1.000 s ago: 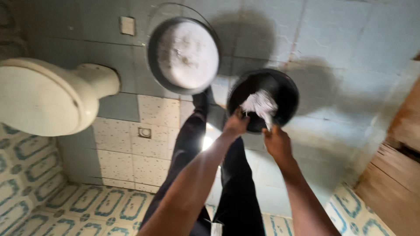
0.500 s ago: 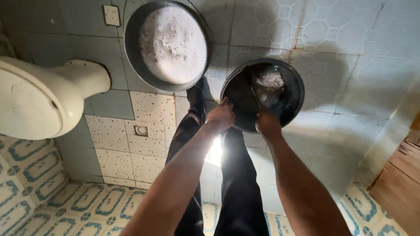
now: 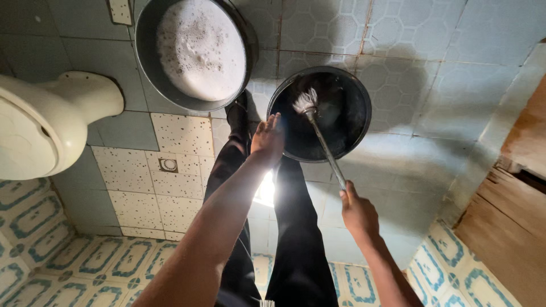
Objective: The person prepares a cleaning solution in a bucket, rinses and wrings out a mop by hand, and then mops the tiled floor of a bathroom.
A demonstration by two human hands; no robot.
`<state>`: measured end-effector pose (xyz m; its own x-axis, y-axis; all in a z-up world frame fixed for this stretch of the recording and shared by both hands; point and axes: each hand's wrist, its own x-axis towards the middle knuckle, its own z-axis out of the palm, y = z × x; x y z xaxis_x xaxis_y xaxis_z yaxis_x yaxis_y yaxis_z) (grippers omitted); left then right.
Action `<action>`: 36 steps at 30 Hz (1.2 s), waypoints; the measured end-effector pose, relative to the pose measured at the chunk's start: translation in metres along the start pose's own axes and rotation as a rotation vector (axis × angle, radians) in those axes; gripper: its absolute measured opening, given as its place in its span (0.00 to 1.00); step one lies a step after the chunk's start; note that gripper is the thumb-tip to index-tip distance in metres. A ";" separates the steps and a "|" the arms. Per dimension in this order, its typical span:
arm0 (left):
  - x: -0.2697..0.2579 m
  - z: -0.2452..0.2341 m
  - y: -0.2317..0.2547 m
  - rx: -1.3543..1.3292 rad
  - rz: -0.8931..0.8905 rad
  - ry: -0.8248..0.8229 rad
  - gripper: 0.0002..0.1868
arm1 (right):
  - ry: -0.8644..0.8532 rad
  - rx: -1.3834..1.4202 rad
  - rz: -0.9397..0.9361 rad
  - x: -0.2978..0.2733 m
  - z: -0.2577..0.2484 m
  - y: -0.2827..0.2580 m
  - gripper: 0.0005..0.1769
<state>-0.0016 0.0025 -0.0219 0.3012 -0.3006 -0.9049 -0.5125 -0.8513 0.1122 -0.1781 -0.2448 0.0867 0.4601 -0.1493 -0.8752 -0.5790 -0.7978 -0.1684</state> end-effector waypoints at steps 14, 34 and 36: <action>-0.001 0.014 -0.002 -0.361 0.009 0.156 0.27 | 0.282 0.092 -0.397 0.077 0.088 0.010 0.18; 0.024 0.017 -0.002 -0.400 0.009 0.170 0.22 | -0.037 0.037 -0.095 0.241 0.109 -0.041 0.15; 0.031 0.021 -0.003 -0.541 -0.003 0.148 0.22 | 0.005 0.105 -0.010 0.219 0.082 -0.058 0.16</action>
<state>-0.0076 0.0051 -0.0587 0.4316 -0.3220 -0.8426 -0.0379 -0.9398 0.3397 -0.0986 -0.1834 -0.1327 0.4695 -0.1442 -0.8711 -0.6413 -0.7337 -0.2243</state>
